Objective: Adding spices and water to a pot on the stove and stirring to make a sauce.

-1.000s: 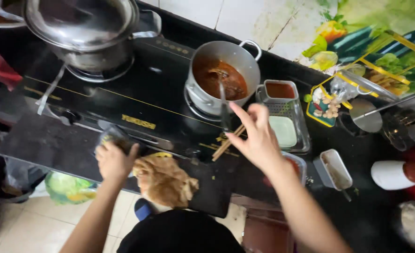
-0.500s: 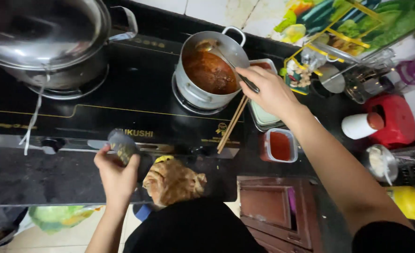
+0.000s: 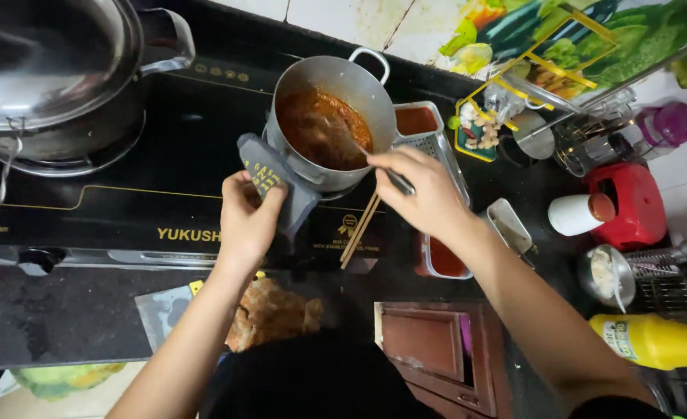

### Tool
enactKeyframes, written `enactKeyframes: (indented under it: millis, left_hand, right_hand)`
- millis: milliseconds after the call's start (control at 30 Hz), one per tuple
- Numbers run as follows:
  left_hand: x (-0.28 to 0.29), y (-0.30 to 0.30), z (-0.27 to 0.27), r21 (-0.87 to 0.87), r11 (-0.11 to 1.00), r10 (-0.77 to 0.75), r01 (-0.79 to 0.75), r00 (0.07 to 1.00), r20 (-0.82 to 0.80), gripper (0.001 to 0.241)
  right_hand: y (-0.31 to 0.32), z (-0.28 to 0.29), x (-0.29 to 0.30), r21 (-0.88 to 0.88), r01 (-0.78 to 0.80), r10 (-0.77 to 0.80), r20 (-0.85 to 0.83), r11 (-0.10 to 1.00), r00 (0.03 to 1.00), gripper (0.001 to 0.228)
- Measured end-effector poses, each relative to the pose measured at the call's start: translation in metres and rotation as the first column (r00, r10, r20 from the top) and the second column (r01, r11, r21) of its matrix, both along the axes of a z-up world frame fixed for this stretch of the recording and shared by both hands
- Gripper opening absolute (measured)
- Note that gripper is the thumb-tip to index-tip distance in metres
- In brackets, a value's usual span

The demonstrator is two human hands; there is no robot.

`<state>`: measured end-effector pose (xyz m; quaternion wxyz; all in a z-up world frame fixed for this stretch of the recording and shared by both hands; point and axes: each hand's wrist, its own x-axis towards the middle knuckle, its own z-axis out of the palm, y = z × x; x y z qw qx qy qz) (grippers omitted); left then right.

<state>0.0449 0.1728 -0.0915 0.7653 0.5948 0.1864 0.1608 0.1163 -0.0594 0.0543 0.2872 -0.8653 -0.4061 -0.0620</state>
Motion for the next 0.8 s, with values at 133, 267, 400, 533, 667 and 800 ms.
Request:
enactKeyframes:
  millis: [133,267,400,533,667,800]
  left_hand:
    - [0.01,0.001,0.01,-0.033,0.998,-0.051,0.05,0.998,-0.038,0.047]
    - [0.015,0.005,0.017,-0.054,0.995,-0.086,0.082,0.993,-0.081,0.039]
    - [0.023,0.002,0.034,-0.063,0.988,-0.146,0.14,0.982,-0.116,0.031]
    - [0.035,-0.006,0.026,-0.142,0.98,-0.166,0.14,0.968,-0.191,0.032]
    - [0.039,-0.007,0.022,-0.238,0.965,-0.141,0.107,0.982,-0.129,0.025]
    - [0.041,-0.006,0.015,-0.29,0.946,-0.177,0.143,0.98,-0.093,0.025]
  right_hand:
    - [-0.015,0.0,0.014,-0.054,0.056,-0.053,0.061,0.997,0.997,0.02]
    - [-0.028,0.013,-0.004,-0.07,0.073,-0.081,-0.117,0.995,0.99,0.018]
    - [-0.007,-0.007,-0.001,0.011,-0.015,0.016,-0.09,1.0,0.996,0.021]
    - [-0.006,-0.01,0.01,-0.101,-0.006,0.021,0.144,0.995,0.989,0.018]
    - [-0.019,0.015,-0.013,-0.184,-0.043,0.048,0.024,0.982,0.999,0.013]
    - [0.002,0.003,-0.011,-0.075,-0.117,0.123,0.084,0.99,0.989,0.017]
